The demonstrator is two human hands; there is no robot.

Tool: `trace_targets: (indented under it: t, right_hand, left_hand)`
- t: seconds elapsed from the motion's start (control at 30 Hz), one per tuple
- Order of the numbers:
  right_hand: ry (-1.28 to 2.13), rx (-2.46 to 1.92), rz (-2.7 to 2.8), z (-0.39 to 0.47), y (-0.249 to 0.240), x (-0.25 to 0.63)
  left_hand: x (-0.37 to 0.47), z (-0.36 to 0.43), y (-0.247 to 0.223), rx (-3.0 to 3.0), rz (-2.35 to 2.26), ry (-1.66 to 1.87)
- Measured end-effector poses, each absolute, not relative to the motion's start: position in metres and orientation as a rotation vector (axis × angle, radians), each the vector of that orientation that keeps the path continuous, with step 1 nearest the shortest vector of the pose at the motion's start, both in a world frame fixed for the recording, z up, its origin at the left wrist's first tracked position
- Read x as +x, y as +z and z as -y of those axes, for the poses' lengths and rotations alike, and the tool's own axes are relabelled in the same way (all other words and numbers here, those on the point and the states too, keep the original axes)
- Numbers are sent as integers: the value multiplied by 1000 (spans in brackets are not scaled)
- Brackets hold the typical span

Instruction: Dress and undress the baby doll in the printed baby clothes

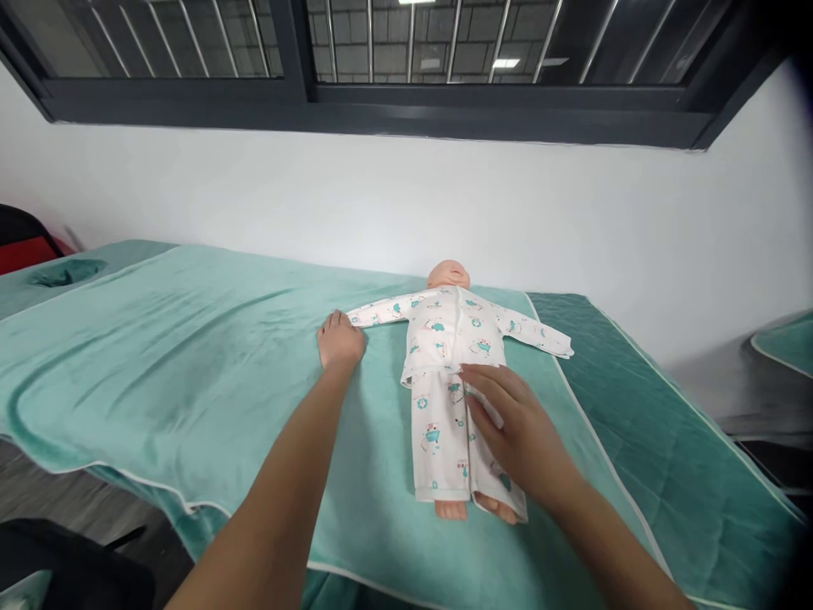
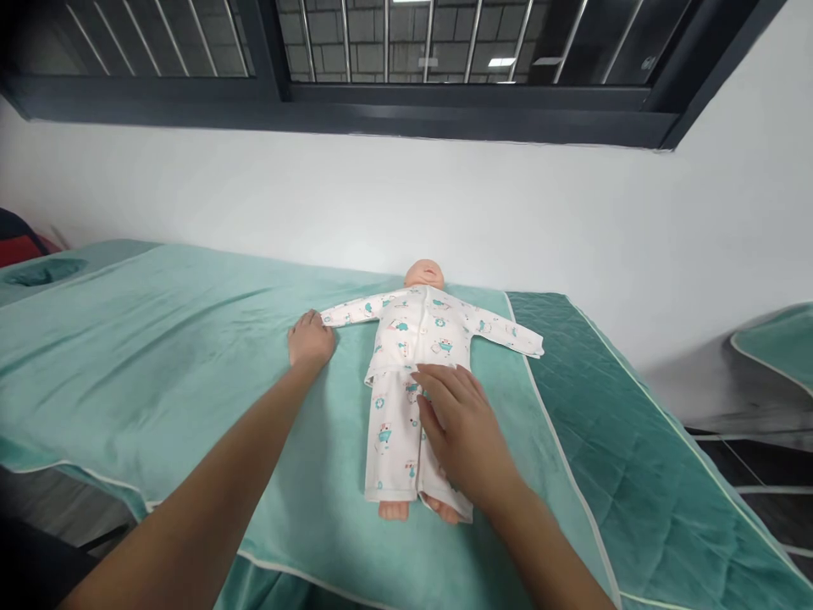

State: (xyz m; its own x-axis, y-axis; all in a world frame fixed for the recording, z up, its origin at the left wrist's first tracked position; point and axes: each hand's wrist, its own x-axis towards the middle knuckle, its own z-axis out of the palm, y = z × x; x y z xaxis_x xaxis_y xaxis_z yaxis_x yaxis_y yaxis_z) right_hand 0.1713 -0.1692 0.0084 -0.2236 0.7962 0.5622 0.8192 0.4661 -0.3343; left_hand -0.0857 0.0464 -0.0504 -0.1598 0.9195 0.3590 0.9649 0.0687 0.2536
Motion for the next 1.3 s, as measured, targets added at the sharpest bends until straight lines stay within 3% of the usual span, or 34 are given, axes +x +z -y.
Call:
trace_targets:
  t: [0.27,0.53,0.77,1.3]
  right_hand:
    - [37,-1402,1734,113,19,190]
    - [-208,-1262,2542,82,52,139]
    - [-474,-1342,2680,85,41,114]
    - [-397,-1290,2574,107,24,118]
  left_hand:
    - [-87,-47,-51,-1958,2215,-661]
    - [-86,-47,-53,-1937,2233,-675]
    - [-84,-44,-53,-1924,2217,-706]
    - [-85,-44,-52,-1944,2230,-722]
